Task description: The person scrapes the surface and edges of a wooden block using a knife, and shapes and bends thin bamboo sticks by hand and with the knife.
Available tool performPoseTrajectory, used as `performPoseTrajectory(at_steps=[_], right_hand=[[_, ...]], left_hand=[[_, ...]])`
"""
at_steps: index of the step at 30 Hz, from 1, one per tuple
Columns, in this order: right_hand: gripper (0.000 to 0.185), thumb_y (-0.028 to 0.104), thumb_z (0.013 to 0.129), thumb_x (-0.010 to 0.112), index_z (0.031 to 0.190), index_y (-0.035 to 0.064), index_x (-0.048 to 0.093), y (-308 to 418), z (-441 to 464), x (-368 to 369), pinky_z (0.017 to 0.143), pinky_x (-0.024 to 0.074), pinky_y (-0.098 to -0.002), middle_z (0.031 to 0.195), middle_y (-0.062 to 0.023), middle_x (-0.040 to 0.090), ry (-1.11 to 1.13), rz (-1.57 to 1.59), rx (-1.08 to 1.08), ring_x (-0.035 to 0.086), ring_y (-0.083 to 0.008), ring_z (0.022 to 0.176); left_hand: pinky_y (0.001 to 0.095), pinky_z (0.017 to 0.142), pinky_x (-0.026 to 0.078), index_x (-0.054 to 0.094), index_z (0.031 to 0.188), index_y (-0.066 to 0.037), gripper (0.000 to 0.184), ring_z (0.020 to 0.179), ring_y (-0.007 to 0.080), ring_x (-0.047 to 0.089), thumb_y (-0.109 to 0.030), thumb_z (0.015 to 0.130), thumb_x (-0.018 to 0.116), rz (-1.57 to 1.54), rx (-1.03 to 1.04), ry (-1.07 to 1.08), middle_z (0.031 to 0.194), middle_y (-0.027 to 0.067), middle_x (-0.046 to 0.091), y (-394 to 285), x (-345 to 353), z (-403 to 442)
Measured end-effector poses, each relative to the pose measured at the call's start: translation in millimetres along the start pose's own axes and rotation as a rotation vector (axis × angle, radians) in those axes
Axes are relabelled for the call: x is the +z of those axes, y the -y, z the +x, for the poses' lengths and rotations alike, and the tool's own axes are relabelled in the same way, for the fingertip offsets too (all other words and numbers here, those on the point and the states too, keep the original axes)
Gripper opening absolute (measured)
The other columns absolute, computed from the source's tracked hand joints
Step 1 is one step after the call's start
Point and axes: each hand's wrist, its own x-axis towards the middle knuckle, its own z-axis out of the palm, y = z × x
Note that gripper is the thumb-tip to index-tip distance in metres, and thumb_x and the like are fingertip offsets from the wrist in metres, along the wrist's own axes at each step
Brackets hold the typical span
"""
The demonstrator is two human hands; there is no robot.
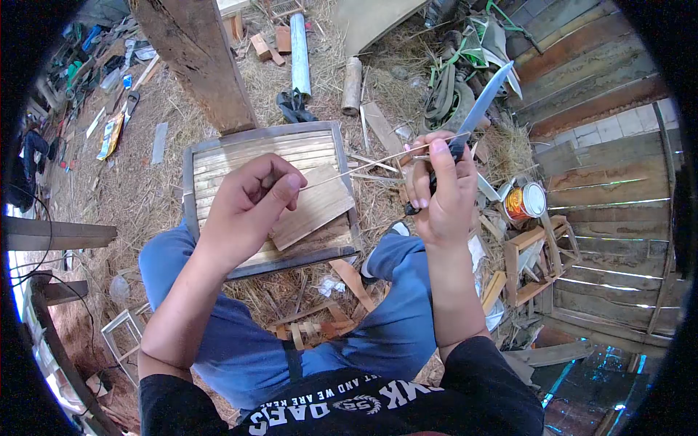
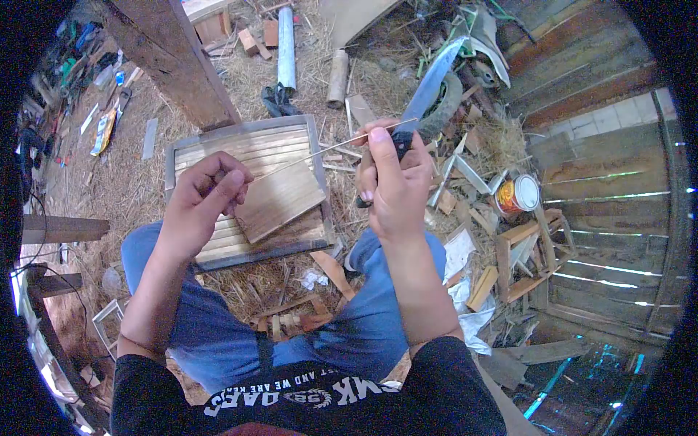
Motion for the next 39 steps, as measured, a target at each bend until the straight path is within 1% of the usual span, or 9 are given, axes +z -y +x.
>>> performPoseTrajectory(at_steps=[3, 7, 13, 18, 21, 25, 30, 34, 39], right_hand=[[0.014, 0.016, 0.1, 0.061, 0.104, 0.003, 0.062, -0.7, -0.1, -0.8, 0.038, 0.0305, -0.0226, 0.073, -0.0038, 0.063, -0.002, 0.004, 0.001, 0.039, -0.0041, 0.041], [0.013, 0.016, 0.1, 0.061, 0.105, 0.0032, 0.062, -0.9, -0.2, -1.2, 0.038, 0.0304, -0.0227, 0.072, -0.0034, 0.062, 0.018, 0.026, 0.008, 0.039, -0.0041, 0.041], [0.013, 0.015, 0.1, 0.06, 0.106, 0.0035, 0.061, -1.5, -0.5, 1.1, 0.038, 0.0319, -0.0225, 0.076, -0.0053, 0.065, -0.002, 0.024, 0.016, 0.039, -0.0035, 0.042], [0.012, 0.014, 0.1, 0.06, 0.107, 0.0036, 0.061, -1.0, -0.4, 1.9, 0.038, 0.033, -0.0218, 0.084, -0.0096, 0.069, 0.022, 0.04, 0.013, 0.041, -0.0033, 0.042], [0.012, 0.013, 0.1, 0.06, 0.107, 0.0036, 0.06, -2.4, -0.1, 1.3, 0.038, 0.0332, -0.0214, 0.087, -0.0114, 0.07, 0.022, 0.041, 0.014, 0.042, -0.0031, 0.042], [0.011, 0.012, 0.1, 0.059, 0.106, 0.0034, 0.06, -3.2, 0.1, 1.2, 0.038, 0.0331, -0.0212, 0.088, -0.0109, 0.07, 0.02, 0.034, 0.016, 0.042, -0.0028, 0.043], [0.012, 0.013, 0.1, 0.059, 0.106, 0.0032, 0.06, -10.0, 1.8, -3.8, 0.039, 0.0332, -0.0208, 0.091, -0.0095, 0.071, 0.05, -0.01, 0.062, 0.043, -0.0027, 0.043], [0.013, 0.015, 0.1, 0.06, 0.106, 0.0028, 0.06, -17.9, 2.4, -7.4, 0.039, 0.0337, -0.021, 0.092, -0.0096, 0.071, 0.039, -0.082, 0.113, 0.043, -0.0026, 0.044], [0.02, 0.021, 0.101, 0.059, 0.107, 0.0023, 0.06, -30.9, 4.2, -18.6, 0.04, 0.0349, -0.0217, 0.095, -0.0113, 0.07, 0.028, -0.056, 0.205, 0.042, -0.0038, 0.043]], left_hand=[[0.0216, 0.063, 0.041, 0.063, 0.099, -0.003, 0.02, 0.07, 0.0047, 0.051, -0.022, 0.103, 0.056, 0.002, 0.032, 0.019, 0.077, -0.0026, 0.057, -0.3, 1.2, -0.7], [0.0214, 0.063, 0.041, 0.062, 0.098, -0.003, 0.02, 0.071, 0.0041, 0.05, -0.022, 0.103, 0.058, 0.001, 0.015, 0.035, 0.077, -0.0029, 0.057, -1.6, 1.0, -1.8], [0.0211, 0.063, 0.04, 0.061, 0.096, -0.003, 0.019, 0.071, 0.0032, 0.049, -0.021, 0.102, 0.059, 0.055, -0.005, 0.035, 0.078, -0.0033, 0.056, 0.4, -1.5, -2.5], [0.0203, 0.062, 0.037, 0.06, 0.097, -0.003, 0.018, 0.071, 0.0021, 0.046, -0.021, 0.101, 0.06, 0.066, -0.007, 0.029, 0.081, -0.0043, 0.056, -0.1, -2.4, -2.9], [0.0199, 0.061, 0.036, 0.059, 0.097, -0.003, 0.018, 0.07, 0.0016, 0.044, -0.021, 0.102, 0.06, 0.081, -0.016, 0.021, 0.08, -0.0053, 0.054, 0.2, -2.0, -2.8], [0.0199, 0.059, 0.035, 0.058, 0.097, -0.004, 0.018, 0.068, 0.0012, 0.042, -0.021, 0.102, 0.059, 0.091, -0.004, 0.011, 0.077, -0.0064, 0.049, 1.5, -1.4, -3.3], [0.0202, 0.056, 0.032, 0.055, 0.097, -0.005, 0.016, 0.065, 0.001, 0.039, -0.02, 0.103, 0.057, 0.064, -0.036, -0.012, 0.074, -0.007, 0.045, 5.3, -0.9, -5.4], [0.0206, 0.055, 0.032, 0.055, 0.097, -0.006, 0.013, 0.064, 0.001, 0.037, -0.017, 0.104, 0.055, 0.093, -0.003, -0.04, 0.074, -0.0073, 0.044, 17.3, -3.6, -7.1], [0.0208, 0.055, 0.032, 0.055, 0.098, -0.006, 0.012, 0.064, 0.0012, 0.038, -0.016, 0.104, 0.055, 0.121, 0.015, -0.079, 0.074, -0.007, 0.044, 45.9, -7.0, -12.4]])
